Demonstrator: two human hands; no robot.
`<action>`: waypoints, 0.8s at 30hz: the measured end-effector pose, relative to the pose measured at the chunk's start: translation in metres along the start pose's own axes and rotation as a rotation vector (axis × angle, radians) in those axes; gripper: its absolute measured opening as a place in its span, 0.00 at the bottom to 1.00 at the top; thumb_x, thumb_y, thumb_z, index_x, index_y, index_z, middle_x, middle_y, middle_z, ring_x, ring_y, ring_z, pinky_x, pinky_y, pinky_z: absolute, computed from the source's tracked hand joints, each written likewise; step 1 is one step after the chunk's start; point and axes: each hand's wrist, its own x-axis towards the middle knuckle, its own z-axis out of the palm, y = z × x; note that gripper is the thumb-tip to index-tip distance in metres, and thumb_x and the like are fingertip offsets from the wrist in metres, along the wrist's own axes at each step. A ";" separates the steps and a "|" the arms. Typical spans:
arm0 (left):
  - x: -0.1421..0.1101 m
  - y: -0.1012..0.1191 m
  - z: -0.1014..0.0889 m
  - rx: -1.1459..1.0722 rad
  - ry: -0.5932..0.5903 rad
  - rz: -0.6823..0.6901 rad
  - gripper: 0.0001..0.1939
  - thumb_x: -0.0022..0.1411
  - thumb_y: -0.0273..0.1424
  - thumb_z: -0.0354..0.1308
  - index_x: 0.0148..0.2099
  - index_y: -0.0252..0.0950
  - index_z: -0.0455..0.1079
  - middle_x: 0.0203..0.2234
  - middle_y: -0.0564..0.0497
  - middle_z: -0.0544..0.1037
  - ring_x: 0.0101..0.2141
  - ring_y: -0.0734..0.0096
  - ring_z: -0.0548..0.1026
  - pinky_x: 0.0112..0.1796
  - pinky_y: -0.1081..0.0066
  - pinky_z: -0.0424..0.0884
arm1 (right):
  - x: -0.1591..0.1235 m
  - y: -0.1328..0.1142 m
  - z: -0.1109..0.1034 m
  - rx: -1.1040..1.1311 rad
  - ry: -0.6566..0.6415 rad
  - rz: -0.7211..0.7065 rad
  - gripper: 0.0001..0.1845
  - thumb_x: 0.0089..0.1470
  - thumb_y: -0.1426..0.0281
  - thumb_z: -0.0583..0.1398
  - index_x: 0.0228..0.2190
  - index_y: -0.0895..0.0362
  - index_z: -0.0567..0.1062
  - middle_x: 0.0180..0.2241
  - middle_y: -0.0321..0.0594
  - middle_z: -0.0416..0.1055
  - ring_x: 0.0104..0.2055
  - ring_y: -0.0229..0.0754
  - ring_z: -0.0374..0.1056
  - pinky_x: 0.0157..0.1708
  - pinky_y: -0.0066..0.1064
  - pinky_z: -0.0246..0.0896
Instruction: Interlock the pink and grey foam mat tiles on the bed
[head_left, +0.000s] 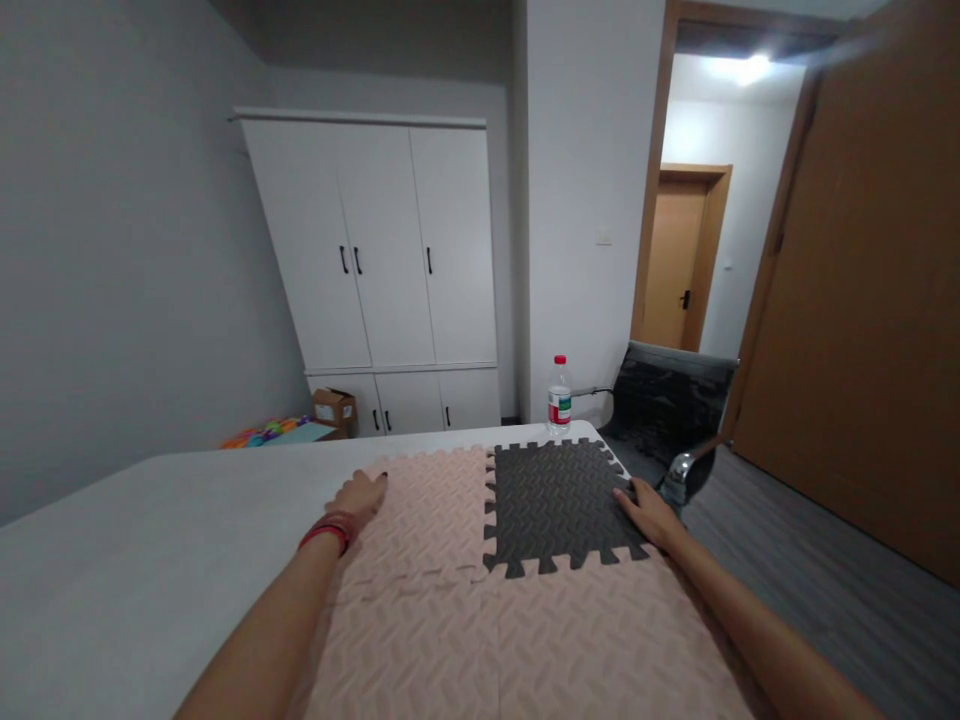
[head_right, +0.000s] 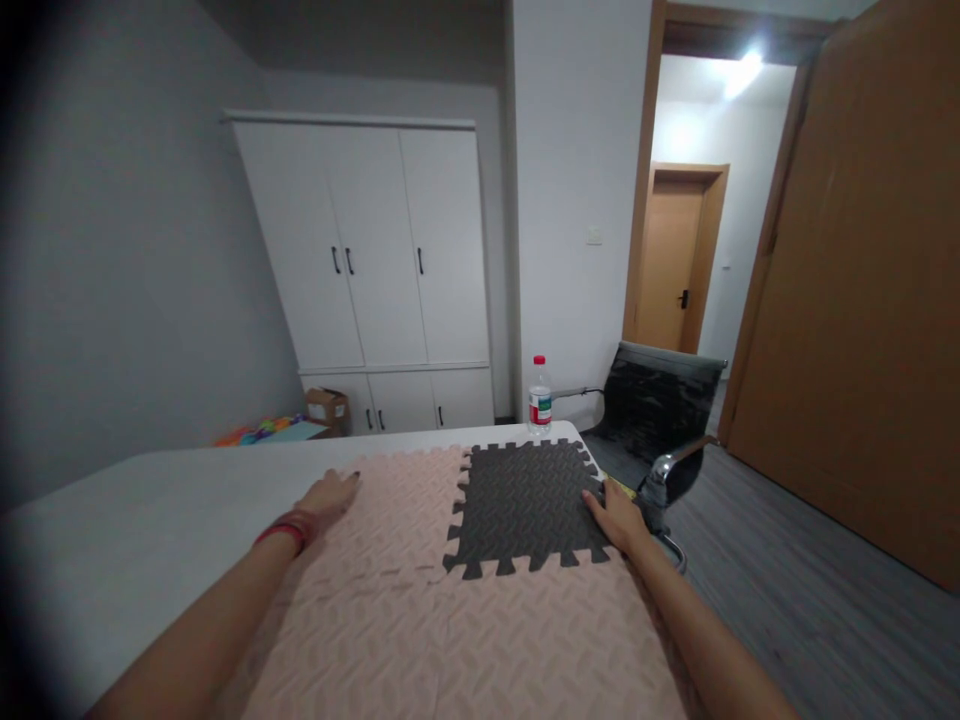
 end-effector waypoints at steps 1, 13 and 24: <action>0.001 -0.002 0.000 0.002 -0.017 -0.011 0.21 0.62 0.44 0.50 0.51 0.34 0.64 0.46 0.45 0.71 0.44 0.63 0.71 0.46 0.55 0.66 | 0.000 -0.001 0.000 -0.009 0.000 -0.003 0.37 0.55 0.49 0.44 0.53 0.65 0.62 0.55 0.53 0.60 0.57 0.47 0.56 0.54 0.35 0.49; -0.006 0.056 0.025 0.076 -0.042 0.097 0.37 0.56 0.55 0.47 0.52 0.28 0.64 0.46 0.31 0.71 0.48 0.38 0.68 0.46 0.36 0.56 | -0.004 -0.008 -0.004 -0.111 0.060 0.028 0.33 0.56 0.50 0.44 0.52 0.61 0.65 0.57 0.51 0.57 0.59 0.49 0.53 0.56 0.40 0.47; -0.016 0.136 0.088 0.009 -0.004 0.685 0.19 0.62 0.36 0.53 0.54 0.37 0.62 0.53 0.45 0.65 0.50 0.59 0.67 0.49 0.52 0.65 | -0.008 -0.013 -0.007 -0.164 0.086 0.037 0.33 0.57 0.51 0.43 0.52 0.59 0.66 0.56 0.48 0.59 0.56 0.48 0.58 0.54 0.37 0.51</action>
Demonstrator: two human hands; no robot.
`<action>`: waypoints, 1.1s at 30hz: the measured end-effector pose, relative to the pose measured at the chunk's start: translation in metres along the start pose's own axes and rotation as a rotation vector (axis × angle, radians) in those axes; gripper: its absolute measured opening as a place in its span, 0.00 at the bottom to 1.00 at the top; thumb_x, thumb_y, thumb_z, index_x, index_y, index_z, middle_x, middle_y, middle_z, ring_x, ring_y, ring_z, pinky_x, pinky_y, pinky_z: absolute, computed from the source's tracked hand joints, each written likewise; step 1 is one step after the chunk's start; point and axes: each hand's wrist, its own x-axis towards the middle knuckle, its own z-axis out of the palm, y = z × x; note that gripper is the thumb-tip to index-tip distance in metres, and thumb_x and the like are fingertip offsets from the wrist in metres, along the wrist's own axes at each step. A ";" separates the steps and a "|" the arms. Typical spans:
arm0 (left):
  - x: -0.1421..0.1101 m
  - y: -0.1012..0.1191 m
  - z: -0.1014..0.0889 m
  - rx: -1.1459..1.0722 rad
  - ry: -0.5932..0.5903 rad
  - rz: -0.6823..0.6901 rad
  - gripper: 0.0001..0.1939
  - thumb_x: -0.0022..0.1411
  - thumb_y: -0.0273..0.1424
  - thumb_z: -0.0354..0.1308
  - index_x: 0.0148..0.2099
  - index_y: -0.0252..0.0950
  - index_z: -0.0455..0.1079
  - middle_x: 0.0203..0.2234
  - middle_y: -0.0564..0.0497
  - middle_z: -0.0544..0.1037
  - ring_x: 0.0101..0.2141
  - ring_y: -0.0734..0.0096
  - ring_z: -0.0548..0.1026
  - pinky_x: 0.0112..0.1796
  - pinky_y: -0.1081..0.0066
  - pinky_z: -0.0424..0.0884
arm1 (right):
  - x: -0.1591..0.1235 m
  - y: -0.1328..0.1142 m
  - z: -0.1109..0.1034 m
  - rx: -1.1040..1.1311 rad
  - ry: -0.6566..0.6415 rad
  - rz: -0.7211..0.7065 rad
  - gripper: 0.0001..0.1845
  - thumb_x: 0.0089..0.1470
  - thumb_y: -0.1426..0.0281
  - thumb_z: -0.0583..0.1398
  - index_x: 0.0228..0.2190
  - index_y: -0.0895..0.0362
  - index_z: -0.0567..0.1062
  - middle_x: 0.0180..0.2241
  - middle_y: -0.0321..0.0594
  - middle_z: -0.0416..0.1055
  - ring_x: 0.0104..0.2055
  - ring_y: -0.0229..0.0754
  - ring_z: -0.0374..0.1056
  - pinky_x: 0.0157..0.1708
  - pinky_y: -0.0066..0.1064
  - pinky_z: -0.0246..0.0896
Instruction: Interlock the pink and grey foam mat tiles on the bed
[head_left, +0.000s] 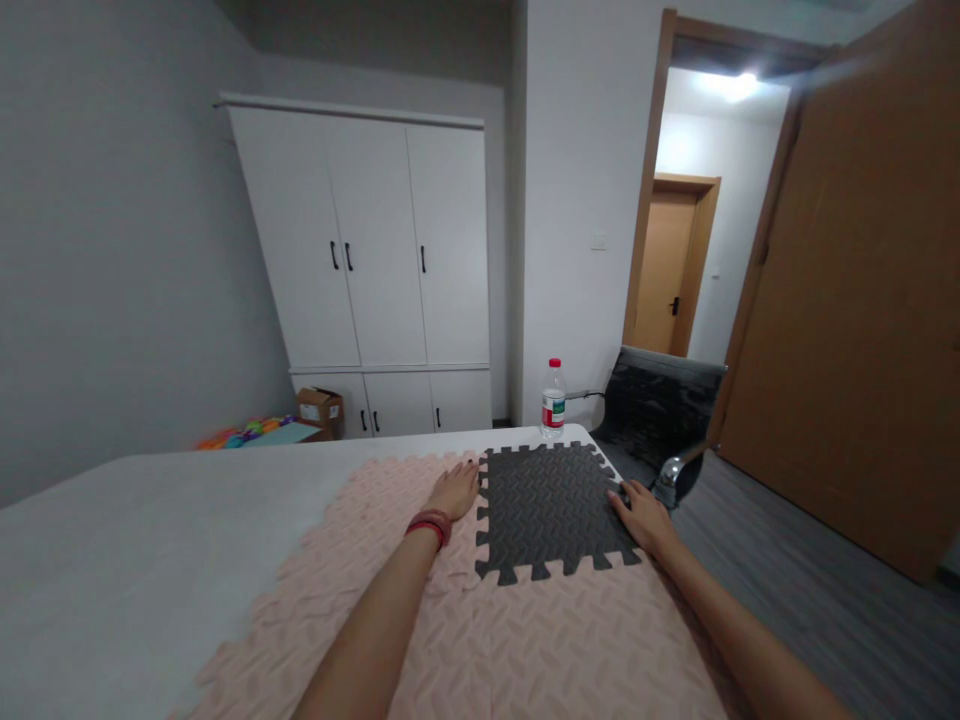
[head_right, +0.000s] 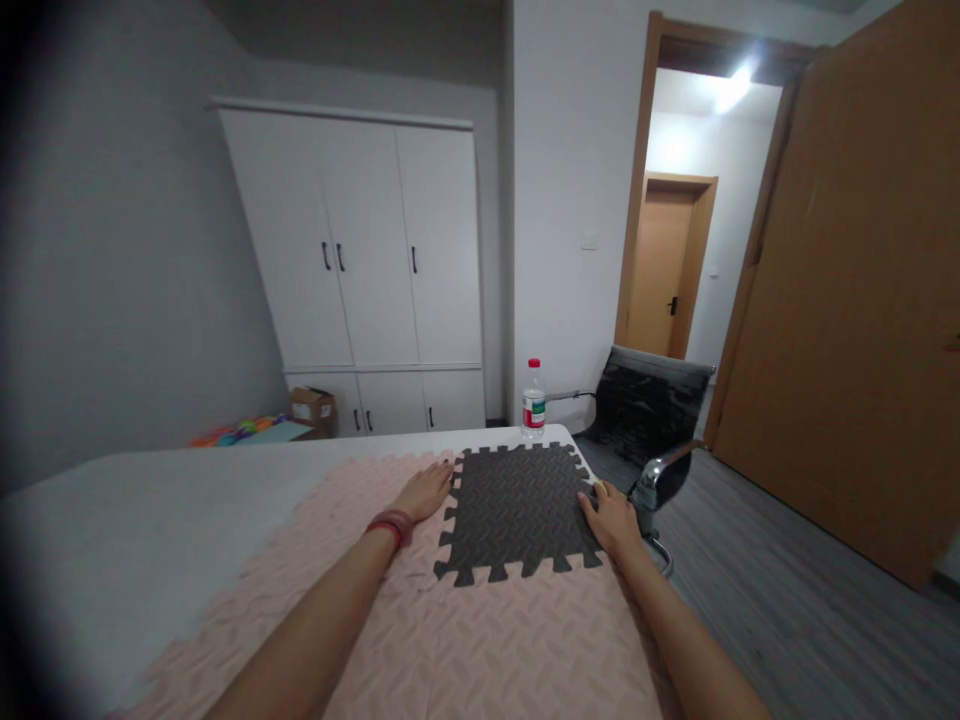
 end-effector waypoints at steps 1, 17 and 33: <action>-0.001 -0.002 0.001 0.005 0.005 0.001 0.19 0.62 0.37 0.53 0.54 0.37 0.62 0.53 0.45 0.65 0.50 0.59 0.67 0.49 0.52 0.65 | 0.000 0.000 0.000 -0.003 0.001 -0.001 0.33 0.57 0.51 0.42 0.52 0.60 0.66 0.56 0.48 0.59 0.56 0.48 0.58 0.54 0.37 0.51; -0.040 0.022 -0.032 0.040 -0.039 0.151 0.25 0.67 0.39 0.40 0.63 0.37 0.49 0.62 0.43 0.54 0.60 0.59 0.52 0.58 0.51 0.46 | 0.000 0.001 -0.002 -0.015 -0.056 0.018 0.32 0.57 0.52 0.41 0.51 0.60 0.66 0.52 0.49 0.64 0.52 0.48 0.61 0.49 0.36 0.55; -0.122 0.023 -0.045 -0.028 -0.184 0.262 0.33 0.64 0.50 0.36 0.66 0.44 0.37 0.65 0.48 0.45 0.63 0.63 0.42 0.59 0.54 0.41 | 0.000 0.002 -0.001 0.019 -0.112 0.074 0.32 0.58 0.53 0.41 0.53 0.61 0.64 0.53 0.52 0.62 0.54 0.50 0.60 0.50 0.38 0.54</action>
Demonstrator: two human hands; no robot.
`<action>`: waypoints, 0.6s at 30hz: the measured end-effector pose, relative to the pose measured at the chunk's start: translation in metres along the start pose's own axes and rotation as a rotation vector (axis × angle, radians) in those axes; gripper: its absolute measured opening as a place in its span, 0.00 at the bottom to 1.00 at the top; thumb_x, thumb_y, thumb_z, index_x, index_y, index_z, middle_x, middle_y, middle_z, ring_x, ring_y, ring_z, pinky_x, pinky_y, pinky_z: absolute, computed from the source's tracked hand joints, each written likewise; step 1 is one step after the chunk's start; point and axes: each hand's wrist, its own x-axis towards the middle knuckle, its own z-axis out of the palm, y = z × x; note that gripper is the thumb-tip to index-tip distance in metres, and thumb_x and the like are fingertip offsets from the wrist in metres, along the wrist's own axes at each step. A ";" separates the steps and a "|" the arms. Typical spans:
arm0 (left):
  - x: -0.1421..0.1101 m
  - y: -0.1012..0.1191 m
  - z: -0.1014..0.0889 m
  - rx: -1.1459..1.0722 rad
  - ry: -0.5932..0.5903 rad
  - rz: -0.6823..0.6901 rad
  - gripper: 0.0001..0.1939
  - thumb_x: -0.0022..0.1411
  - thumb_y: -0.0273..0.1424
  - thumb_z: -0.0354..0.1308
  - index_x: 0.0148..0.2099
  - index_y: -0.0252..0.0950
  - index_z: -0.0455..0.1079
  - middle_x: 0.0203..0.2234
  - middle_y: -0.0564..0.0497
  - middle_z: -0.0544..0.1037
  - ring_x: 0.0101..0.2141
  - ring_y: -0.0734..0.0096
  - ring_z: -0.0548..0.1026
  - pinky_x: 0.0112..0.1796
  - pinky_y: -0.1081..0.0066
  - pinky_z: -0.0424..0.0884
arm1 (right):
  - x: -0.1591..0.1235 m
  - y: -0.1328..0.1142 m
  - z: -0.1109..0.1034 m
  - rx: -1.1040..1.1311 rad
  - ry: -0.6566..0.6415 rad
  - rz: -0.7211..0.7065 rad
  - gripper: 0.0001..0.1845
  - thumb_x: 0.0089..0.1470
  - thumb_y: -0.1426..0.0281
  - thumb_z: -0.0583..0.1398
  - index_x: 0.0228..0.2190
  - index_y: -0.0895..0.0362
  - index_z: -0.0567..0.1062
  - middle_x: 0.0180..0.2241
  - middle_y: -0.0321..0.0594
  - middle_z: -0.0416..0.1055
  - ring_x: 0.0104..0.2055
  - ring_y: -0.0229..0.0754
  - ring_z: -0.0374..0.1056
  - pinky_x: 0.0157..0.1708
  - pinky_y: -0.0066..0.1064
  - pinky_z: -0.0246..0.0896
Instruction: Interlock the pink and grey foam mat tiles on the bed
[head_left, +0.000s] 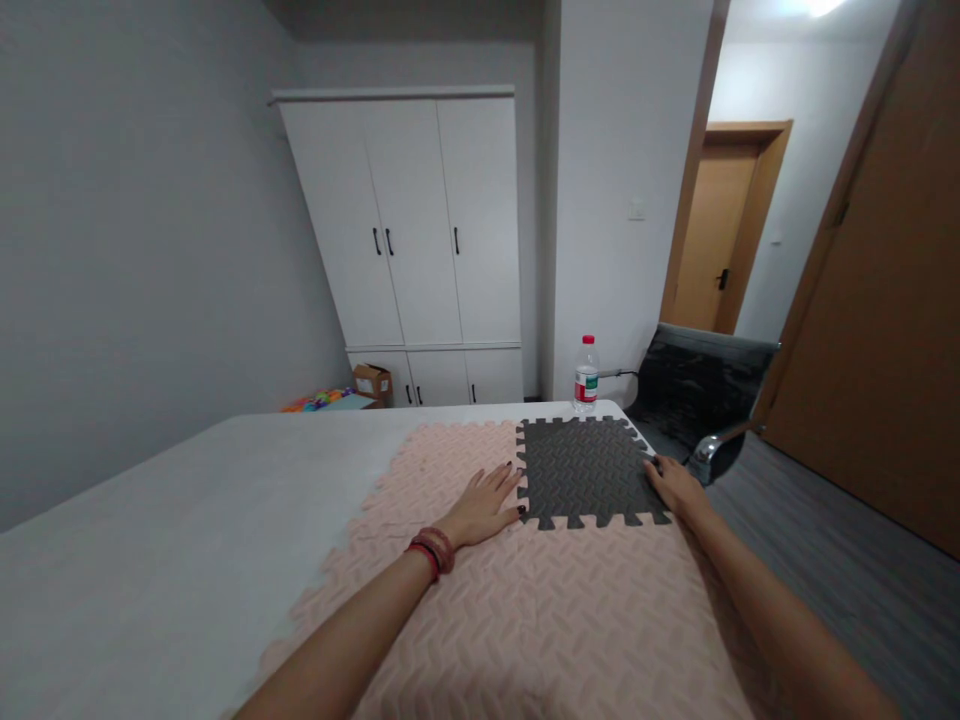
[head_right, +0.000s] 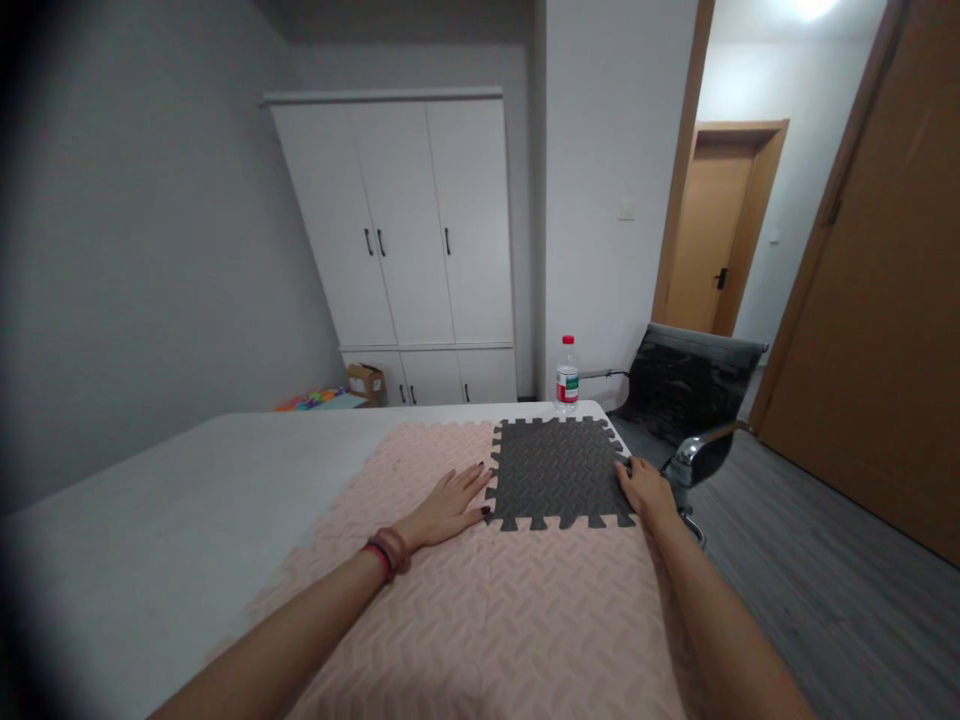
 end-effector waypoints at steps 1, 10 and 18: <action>-0.001 -0.001 -0.003 -0.006 -0.003 0.006 0.33 0.64 0.50 0.36 0.66 0.44 0.37 0.65 0.48 0.45 0.63 0.65 0.42 0.59 0.55 0.41 | 0.000 0.000 -0.001 0.001 -0.003 0.003 0.32 0.58 0.53 0.41 0.53 0.61 0.63 0.54 0.52 0.62 0.55 0.49 0.59 0.51 0.37 0.53; -0.063 -0.054 -0.025 0.030 0.017 -0.087 0.29 0.66 0.47 0.34 0.66 0.43 0.41 0.64 0.47 0.46 0.63 0.62 0.44 0.59 0.53 0.36 | -0.002 -0.002 -0.006 0.023 -0.005 -0.022 0.32 0.58 0.53 0.41 0.53 0.61 0.65 0.54 0.51 0.62 0.54 0.47 0.60 0.51 0.34 0.53; -0.074 -0.088 -0.018 0.070 0.035 -0.190 0.29 0.66 0.43 0.33 0.66 0.42 0.37 0.65 0.49 0.44 0.63 0.64 0.43 0.59 0.55 0.40 | 0.003 0.001 0.000 0.025 -0.001 -0.024 0.32 0.58 0.53 0.41 0.52 0.60 0.65 0.54 0.49 0.63 0.55 0.48 0.59 0.52 0.38 0.51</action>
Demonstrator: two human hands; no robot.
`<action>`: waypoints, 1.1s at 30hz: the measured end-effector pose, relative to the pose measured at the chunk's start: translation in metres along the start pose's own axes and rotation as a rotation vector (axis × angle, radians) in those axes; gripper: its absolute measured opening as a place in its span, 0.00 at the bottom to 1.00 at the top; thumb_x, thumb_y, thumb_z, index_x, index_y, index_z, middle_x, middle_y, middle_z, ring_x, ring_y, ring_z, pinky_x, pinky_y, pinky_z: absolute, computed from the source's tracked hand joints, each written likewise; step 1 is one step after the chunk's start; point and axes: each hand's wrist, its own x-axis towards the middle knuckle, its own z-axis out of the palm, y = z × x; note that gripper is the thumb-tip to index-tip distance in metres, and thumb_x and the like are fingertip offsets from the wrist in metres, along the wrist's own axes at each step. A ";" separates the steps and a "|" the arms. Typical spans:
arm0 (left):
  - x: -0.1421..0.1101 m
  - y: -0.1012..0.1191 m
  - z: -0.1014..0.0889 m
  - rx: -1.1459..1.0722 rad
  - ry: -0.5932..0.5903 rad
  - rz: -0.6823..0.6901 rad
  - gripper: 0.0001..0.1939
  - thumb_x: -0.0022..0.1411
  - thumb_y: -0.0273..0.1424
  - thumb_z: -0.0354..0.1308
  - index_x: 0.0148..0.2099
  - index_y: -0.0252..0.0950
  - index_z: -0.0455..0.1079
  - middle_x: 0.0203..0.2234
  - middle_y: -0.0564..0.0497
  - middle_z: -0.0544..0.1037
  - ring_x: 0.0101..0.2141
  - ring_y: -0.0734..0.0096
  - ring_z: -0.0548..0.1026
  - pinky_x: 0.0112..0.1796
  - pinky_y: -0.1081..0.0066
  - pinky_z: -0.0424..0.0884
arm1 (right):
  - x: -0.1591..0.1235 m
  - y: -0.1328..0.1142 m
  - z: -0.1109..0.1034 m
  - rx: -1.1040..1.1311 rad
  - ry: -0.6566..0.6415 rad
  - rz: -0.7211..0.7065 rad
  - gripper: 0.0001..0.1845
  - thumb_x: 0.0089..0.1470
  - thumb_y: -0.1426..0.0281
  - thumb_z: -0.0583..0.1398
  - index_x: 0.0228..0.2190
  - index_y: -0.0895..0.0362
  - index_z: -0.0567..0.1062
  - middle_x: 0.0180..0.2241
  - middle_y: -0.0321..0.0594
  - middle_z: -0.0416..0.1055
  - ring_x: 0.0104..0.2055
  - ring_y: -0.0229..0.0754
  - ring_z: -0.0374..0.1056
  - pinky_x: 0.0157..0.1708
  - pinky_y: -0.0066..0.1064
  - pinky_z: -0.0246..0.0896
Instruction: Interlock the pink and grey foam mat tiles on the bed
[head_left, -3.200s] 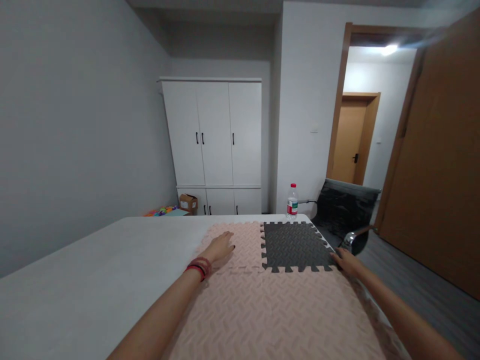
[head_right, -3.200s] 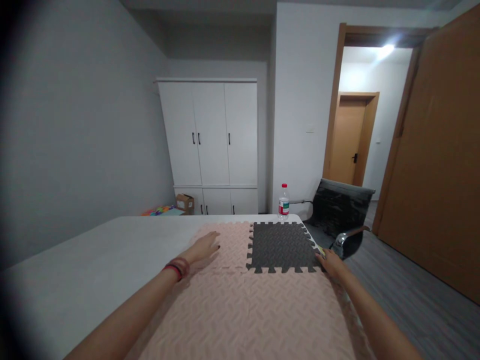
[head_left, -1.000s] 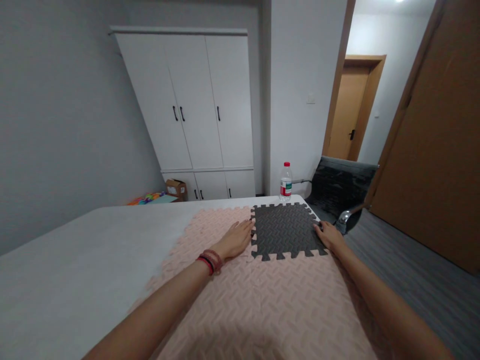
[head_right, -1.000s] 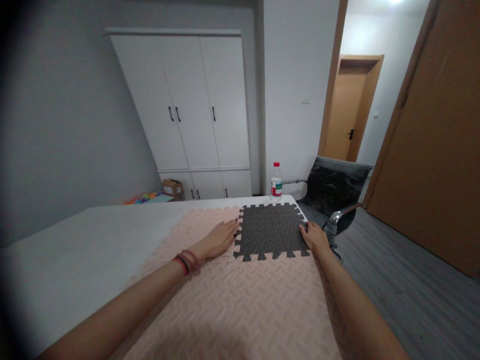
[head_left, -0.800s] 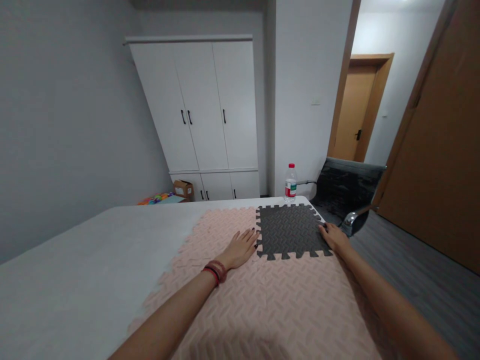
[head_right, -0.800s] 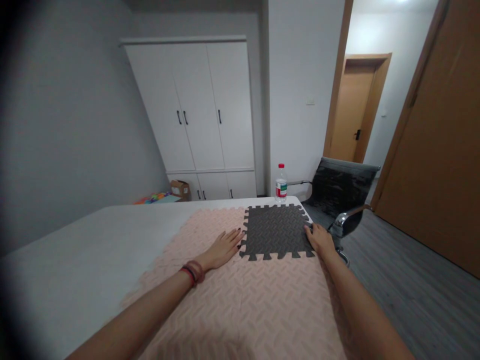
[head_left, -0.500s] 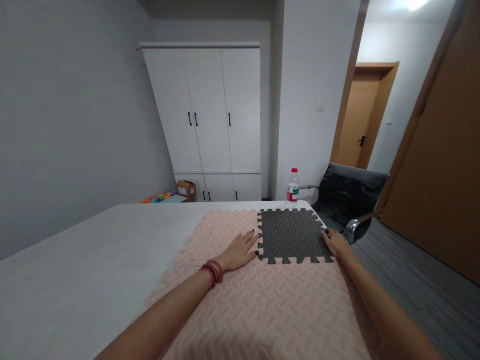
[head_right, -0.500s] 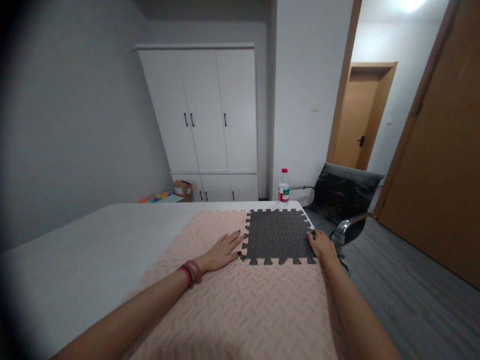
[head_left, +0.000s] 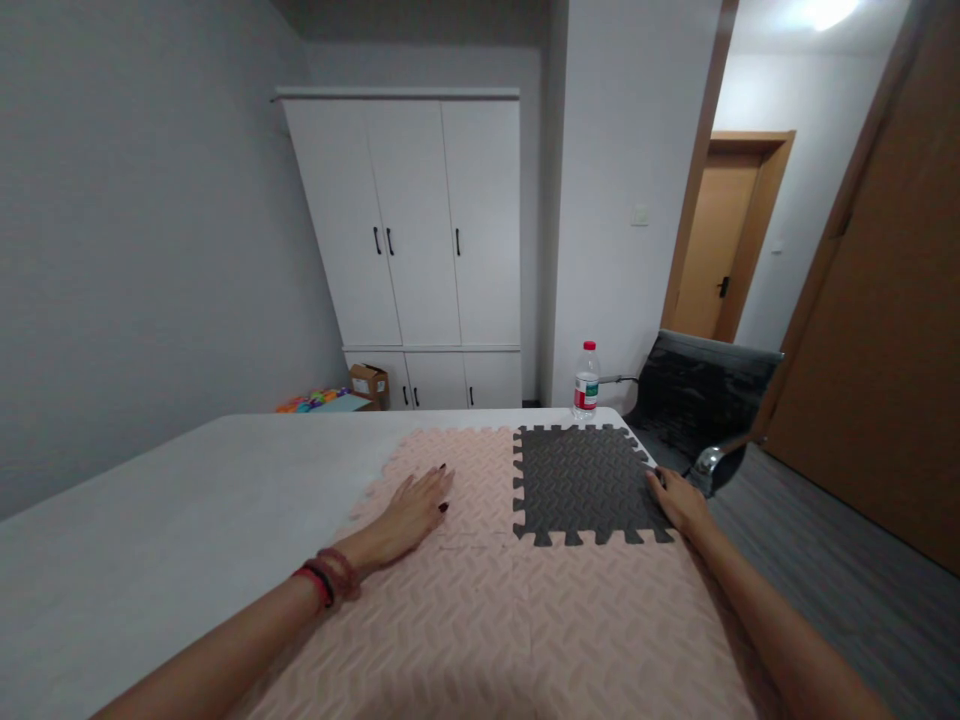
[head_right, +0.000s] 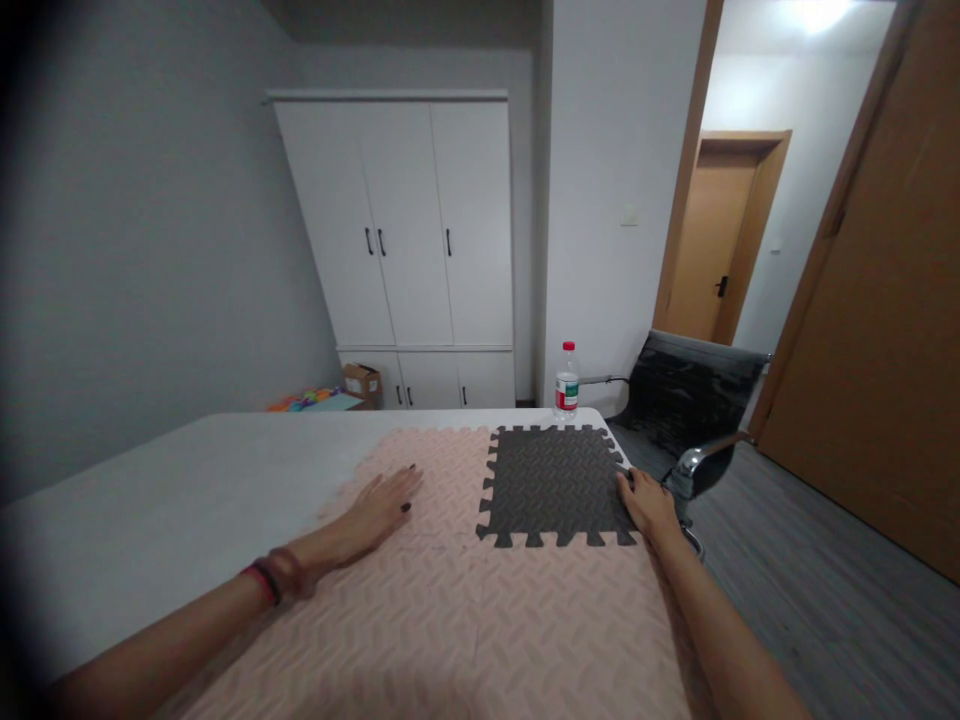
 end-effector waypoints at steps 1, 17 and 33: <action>-0.003 -0.006 -0.001 0.010 0.015 -0.019 0.29 0.66 0.43 0.32 0.66 0.41 0.38 0.65 0.49 0.44 0.63 0.63 0.43 0.59 0.54 0.39 | 0.001 0.001 0.001 -0.001 -0.002 -0.004 0.31 0.58 0.53 0.41 0.52 0.59 0.65 0.54 0.49 0.63 0.55 0.48 0.59 0.52 0.38 0.51; -0.029 -0.035 0.008 0.000 0.018 -0.033 0.37 0.60 0.55 0.40 0.66 0.47 0.36 0.64 0.48 0.44 0.63 0.58 0.44 0.59 0.48 0.38 | 0.014 0.013 0.018 -0.020 -0.007 -0.040 0.35 0.56 0.51 0.40 0.52 0.62 0.64 0.55 0.50 0.62 0.56 0.48 0.57 0.54 0.39 0.50; -0.107 0.063 -0.087 0.054 0.121 -0.093 0.37 0.57 0.44 0.52 0.65 0.38 0.46 0.64 0.40 0.46 0.63 0.56 0.43 0.59 0.50 0.36 | -0.177 -0.104 -0.062 -0.293 0.146 -0.361 0.28 0.54 0.60 0.47 0.55 0.54 0.62 0.60 0.45 0.54 0.60 0.48 0.52 0.57 0.46 0.44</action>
